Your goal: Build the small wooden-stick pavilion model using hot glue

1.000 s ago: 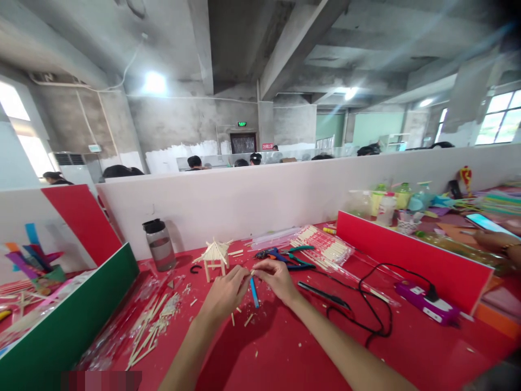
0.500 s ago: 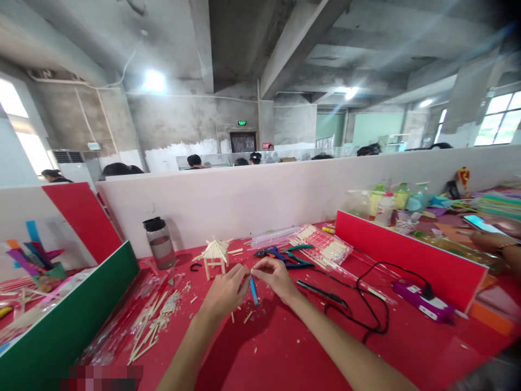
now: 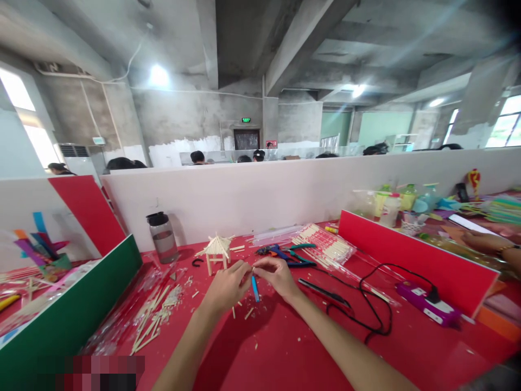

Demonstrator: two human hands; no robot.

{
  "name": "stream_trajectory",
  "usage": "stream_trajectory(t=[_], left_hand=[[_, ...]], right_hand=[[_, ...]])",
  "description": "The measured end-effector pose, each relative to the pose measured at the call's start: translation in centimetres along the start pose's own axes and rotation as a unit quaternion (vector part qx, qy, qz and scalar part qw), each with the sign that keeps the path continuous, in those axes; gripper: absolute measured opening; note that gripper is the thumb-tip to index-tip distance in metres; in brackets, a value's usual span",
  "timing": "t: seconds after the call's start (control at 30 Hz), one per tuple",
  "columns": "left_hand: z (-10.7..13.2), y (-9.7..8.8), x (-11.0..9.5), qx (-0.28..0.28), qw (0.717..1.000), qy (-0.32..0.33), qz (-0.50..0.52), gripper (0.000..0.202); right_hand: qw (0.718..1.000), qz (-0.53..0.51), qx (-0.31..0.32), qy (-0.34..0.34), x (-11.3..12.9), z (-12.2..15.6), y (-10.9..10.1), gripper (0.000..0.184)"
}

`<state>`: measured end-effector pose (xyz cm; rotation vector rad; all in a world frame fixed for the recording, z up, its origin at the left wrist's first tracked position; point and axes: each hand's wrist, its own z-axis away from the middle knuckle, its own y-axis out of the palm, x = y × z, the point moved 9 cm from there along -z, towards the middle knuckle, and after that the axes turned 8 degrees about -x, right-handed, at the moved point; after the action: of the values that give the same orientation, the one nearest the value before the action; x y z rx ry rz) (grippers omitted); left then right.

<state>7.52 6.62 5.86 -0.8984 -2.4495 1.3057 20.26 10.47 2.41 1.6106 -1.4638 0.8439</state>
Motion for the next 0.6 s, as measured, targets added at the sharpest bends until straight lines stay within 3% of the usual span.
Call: stream_trajectory(t=[0.3, 0.6], left_hand=[[0.0, -0.3, -0.4, 0.011, 1.000, 0.008, 0.010, 0.015], [0.0, -0.8, -0.7, -0.025, 0.998, -0.011, 0.062, 0.015]], right_hand=[[1.000, 0.022, 0.012, -0.013, 0.2, 0.1, 0.1, 0.018], [0.995, -0.075, -0.049, 0.047, -0.8, -0.2, -0.9, 0.018]])
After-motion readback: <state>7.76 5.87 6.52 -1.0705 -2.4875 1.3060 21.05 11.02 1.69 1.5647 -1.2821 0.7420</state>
